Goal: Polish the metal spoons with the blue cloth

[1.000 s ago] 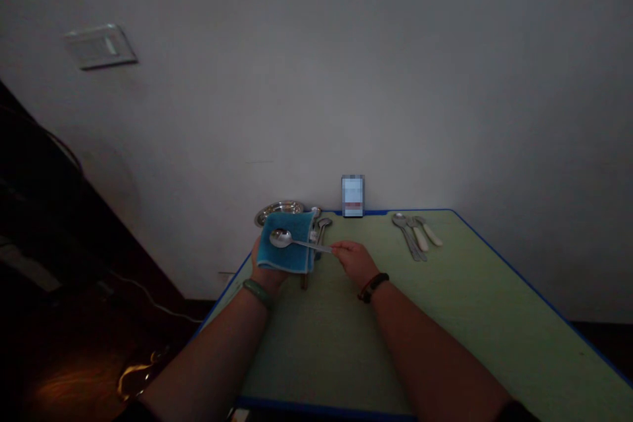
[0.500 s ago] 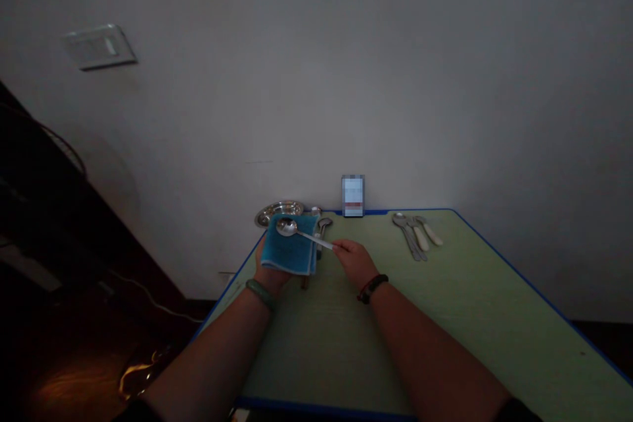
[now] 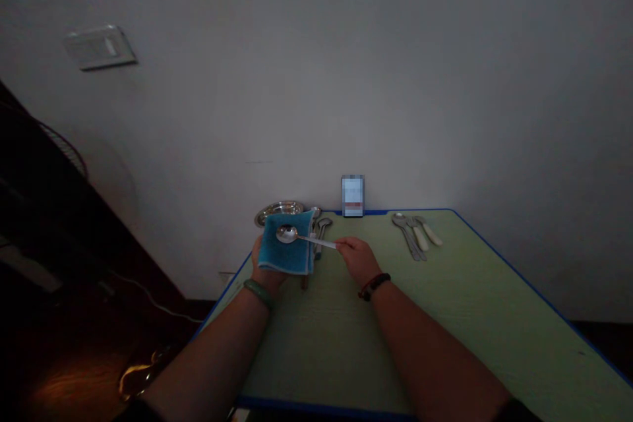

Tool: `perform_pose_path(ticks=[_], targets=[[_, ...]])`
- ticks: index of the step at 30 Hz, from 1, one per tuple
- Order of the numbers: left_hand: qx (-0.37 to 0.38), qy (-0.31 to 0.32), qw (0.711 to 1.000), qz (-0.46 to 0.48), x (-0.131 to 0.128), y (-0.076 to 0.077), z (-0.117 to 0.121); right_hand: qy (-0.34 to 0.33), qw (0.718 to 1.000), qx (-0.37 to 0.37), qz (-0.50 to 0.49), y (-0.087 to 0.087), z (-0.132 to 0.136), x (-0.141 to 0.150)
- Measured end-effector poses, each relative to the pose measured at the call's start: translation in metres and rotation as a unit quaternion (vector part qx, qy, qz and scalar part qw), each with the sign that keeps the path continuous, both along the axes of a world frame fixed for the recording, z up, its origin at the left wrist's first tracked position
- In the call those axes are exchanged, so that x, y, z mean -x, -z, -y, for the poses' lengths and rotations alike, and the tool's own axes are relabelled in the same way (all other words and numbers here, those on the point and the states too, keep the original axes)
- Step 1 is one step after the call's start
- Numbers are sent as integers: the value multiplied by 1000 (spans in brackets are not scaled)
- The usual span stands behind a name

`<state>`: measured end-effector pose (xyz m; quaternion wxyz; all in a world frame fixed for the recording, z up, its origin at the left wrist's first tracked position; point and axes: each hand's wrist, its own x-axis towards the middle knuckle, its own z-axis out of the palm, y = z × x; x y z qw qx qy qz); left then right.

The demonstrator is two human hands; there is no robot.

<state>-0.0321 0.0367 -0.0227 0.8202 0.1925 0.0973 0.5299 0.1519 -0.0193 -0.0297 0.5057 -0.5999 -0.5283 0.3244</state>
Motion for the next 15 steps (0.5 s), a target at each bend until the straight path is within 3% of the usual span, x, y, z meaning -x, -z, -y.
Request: perform_pose_path(ticks=[6,15], targets=[[13,-11,1000,-25,-2,-2,3,6,1000,-24,9,1,0,3],[2,-18,999,-37,-3,-5,7,-51,998,18,-22,4,0,3]])
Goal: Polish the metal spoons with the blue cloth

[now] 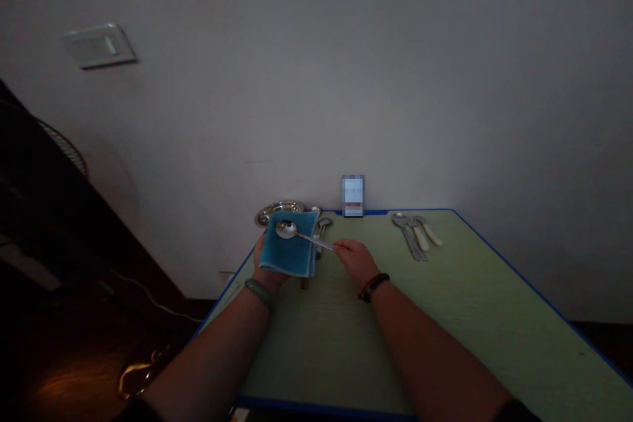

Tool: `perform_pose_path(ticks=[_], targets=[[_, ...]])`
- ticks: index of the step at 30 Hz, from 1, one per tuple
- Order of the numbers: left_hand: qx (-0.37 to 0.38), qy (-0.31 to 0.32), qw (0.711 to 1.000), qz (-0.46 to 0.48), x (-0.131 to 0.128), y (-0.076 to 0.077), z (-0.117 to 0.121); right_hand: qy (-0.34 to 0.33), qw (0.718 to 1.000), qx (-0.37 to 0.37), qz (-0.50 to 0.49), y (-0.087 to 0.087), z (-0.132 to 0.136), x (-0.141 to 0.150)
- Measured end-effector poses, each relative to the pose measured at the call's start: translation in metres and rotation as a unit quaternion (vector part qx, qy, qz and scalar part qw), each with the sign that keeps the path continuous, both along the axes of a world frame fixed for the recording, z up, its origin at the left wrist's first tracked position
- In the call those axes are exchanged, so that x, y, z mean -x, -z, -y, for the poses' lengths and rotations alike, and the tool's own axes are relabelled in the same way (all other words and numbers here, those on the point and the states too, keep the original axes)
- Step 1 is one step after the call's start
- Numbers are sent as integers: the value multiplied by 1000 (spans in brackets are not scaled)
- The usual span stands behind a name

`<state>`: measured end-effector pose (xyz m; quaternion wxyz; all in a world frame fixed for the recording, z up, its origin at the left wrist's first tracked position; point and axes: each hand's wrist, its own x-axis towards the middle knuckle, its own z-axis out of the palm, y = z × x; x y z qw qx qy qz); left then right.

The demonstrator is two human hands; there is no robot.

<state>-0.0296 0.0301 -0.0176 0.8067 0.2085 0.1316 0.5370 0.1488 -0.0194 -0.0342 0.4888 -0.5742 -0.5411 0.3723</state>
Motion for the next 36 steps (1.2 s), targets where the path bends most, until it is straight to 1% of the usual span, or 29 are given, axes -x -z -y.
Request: perform_pose_path(ticks=[3,6,10,12,17,22,25,27,31,36], targets=[[-2,4,1000,8,1,0,0,9,1000,-2,13,-3,0,-2],[0,16,1000,9,1,-1,0,47,999,-8,26,-5,-1,-4],[-3,-33,999,4,0,-5,3,77,996,-33,34,-4,-1,-5],[0,-35,999,-6,0,-7,5,83,995,-44,35,-4,-1,-6],[16,7,1000,-12,-1,-7,5,82,995,-47,26,-4,-1,-4],[31,-28,998,-51,-3,-4,4,56,996,-54,37,-3,0,-2],[38,-40,997,-52,-3,-4,4,43,996,-53,48,-5,2,0],[32,-45,998,-41,-3,-4,3,43,997,-41,48,-6,3,1],[30,-14,999,-24,-1,-5,3,49,998,-24,39,-6,2,-2],[-14,-18,1000,-19,0,-8,6,76,996,-39,36,-5,-1,-7]])
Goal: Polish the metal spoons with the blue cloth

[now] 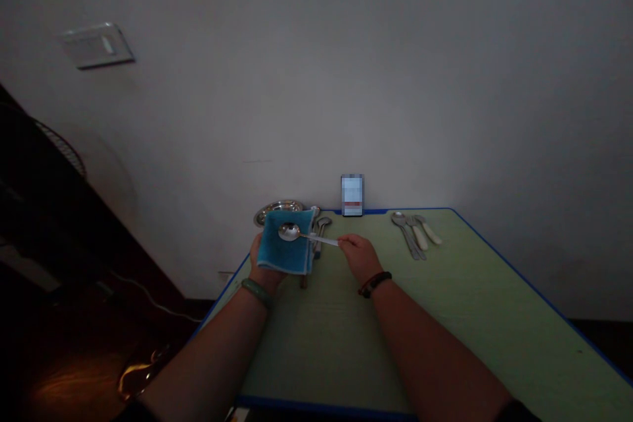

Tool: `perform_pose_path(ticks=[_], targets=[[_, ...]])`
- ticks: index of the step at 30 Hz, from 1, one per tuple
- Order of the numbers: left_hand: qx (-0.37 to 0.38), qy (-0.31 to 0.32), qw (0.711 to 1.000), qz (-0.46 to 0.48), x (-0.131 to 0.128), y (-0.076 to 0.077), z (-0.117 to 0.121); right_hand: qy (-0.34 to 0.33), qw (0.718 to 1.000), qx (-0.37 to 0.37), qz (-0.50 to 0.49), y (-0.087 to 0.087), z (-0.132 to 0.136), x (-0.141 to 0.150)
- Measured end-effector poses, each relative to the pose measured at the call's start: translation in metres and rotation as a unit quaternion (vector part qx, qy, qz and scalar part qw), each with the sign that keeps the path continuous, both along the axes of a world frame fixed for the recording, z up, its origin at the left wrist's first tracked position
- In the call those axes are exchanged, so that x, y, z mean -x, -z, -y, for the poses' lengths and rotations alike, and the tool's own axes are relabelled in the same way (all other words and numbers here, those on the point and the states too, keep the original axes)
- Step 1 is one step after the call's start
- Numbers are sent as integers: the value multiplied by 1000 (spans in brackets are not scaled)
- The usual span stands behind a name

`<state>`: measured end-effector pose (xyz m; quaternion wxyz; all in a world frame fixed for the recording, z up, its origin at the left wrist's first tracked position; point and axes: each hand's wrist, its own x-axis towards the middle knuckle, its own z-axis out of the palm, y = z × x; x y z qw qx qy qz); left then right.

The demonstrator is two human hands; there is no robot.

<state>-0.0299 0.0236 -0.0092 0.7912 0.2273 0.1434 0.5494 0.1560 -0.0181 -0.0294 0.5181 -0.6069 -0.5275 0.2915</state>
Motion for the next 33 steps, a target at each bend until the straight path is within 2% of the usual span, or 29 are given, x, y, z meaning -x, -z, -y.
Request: perform_pose_path(ticks=[8,11,17,25,33], targets=[[-12,53,999,-3,1,4,-1,26,999,-19,-1,-2,1,0],[-5,47,999,-11,-1,5,-2,14,1000,-14,0,-2,2,2],[31,-9,999,-32,-4,5,-2,-20,1000,-3,16,-4,3,4],[34,0,999,-16,-1,3,-3,-8,1000,7,27,-5,3,1],[13,13,1000,-14,1,6,-5,32,999,-19,18,-4,1,-2]])
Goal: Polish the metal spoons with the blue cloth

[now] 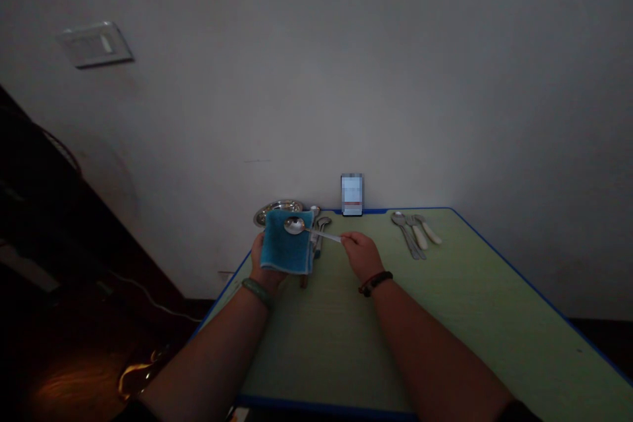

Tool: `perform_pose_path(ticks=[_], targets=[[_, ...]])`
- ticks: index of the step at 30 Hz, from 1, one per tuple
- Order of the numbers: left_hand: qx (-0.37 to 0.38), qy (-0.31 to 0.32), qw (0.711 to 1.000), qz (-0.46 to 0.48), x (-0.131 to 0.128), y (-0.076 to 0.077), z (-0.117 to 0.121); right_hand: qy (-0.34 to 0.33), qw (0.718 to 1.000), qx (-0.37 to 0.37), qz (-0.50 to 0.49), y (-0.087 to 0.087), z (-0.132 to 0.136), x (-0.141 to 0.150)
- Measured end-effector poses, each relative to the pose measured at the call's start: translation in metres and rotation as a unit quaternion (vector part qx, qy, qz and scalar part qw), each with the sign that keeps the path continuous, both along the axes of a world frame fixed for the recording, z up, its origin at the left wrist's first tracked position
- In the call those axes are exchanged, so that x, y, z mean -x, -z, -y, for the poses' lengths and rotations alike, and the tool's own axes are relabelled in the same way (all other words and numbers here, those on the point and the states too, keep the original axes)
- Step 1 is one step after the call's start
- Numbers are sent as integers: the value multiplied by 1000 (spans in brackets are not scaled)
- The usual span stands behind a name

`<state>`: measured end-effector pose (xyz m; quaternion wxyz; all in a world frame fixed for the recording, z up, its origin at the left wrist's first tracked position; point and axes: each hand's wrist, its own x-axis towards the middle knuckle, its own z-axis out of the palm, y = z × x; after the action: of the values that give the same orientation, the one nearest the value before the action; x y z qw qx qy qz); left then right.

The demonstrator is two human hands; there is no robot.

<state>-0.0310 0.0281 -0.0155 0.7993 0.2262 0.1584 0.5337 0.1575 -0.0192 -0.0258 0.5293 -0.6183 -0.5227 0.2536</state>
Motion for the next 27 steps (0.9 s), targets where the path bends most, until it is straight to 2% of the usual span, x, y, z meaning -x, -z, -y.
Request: perform_pose_path(ticks=[6,9,14,18,27], targets=[[9,7,1000,-1,-5,-6,4,2,1000,-12,-3,0,0,-1],[14,-5,1000,-9,-8,-9,6,-8,1000,6,-9,0,0,1],[33,-20,998,-48,-9,-5,3,-31,999,33,-14,3,-1,3],[42,-36,998,-41,-7,-2,2,-44,998,46,-11,3,-1,3],[21,-31,999,-34,-4,-6,3,-11,999,32,-21,1,0,-1]])
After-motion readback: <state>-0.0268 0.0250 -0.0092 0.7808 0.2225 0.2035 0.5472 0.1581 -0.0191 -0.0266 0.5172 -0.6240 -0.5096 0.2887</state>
